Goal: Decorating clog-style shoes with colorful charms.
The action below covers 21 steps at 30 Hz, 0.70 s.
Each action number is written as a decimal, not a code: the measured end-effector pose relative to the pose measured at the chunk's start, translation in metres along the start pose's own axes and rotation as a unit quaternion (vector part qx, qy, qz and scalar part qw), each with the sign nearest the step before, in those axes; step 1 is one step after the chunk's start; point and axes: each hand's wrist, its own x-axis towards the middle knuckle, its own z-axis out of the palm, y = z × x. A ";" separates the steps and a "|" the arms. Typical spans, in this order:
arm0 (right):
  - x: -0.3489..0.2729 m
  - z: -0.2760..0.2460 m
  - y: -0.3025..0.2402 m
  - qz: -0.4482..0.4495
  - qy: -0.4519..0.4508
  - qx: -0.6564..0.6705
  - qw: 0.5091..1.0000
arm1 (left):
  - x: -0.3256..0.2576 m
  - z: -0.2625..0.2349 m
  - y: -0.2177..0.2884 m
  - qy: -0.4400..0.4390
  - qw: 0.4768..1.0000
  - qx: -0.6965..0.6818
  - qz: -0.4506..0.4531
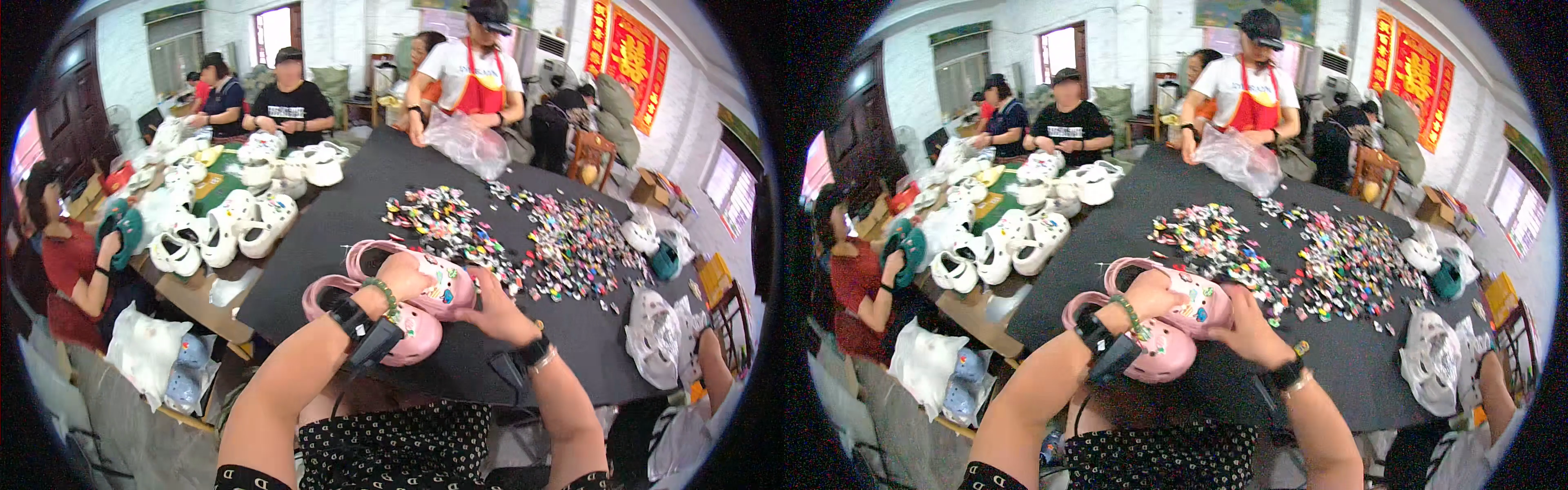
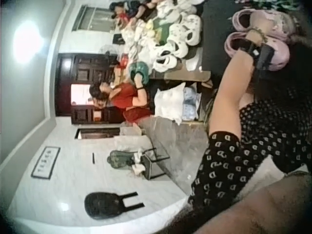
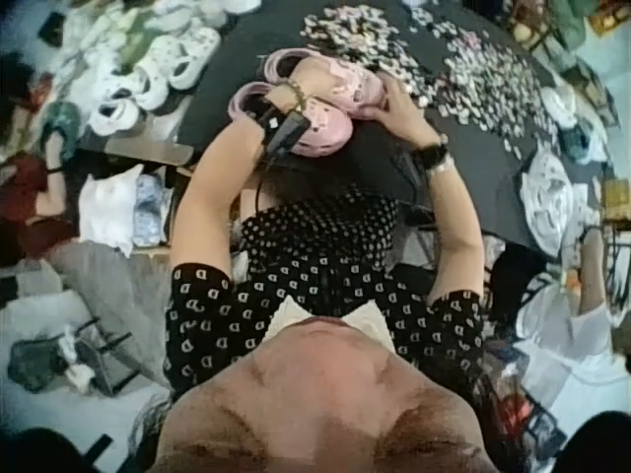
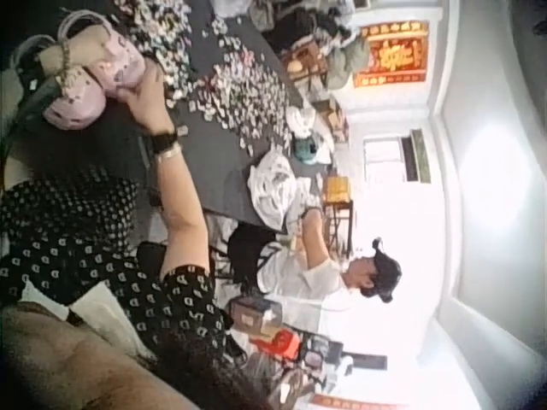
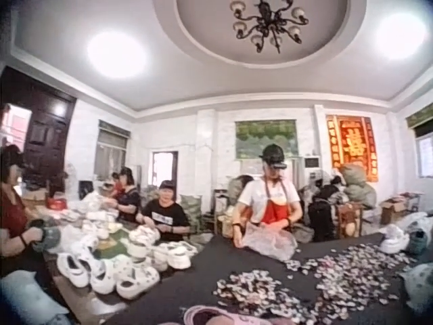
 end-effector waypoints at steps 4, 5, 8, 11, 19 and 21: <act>-0.034 0.004 -0.021 0.019 -0.004 -0.021 1.000 | -0.002 -0.038 -0.026 0.027 0.994 0.048 -0.091; -0.039 0.005 -0.024 0.021 -0.007 -0.016 1.000 | -0.005 -0.052 -0.033 0.008 0.991 0.089 -0.095; -0.058 0.017 -0.013 0.026 0.008 -0.038 0.999 | -0.025 -0.073 -0.056 -0.020 0.991 0.134 -0.012; -0.078 0.034 -0.002 0.037 0.026 -0.065 0.997 | -0.035 -0.057 -0.108 0.059 0.994 0.091 -0.024; -0.102 0.068 -0.016 0.035 0.079 -0.218 0.972 | -0.089 -0.081 -0.104 0.085 0.909 0.393 0.109; -0.101 0.068 -0.019 0.037 0.087 -0.218 0.971 | -0.093 -0.084 -0.125 0.084 0.922 0.362 0.110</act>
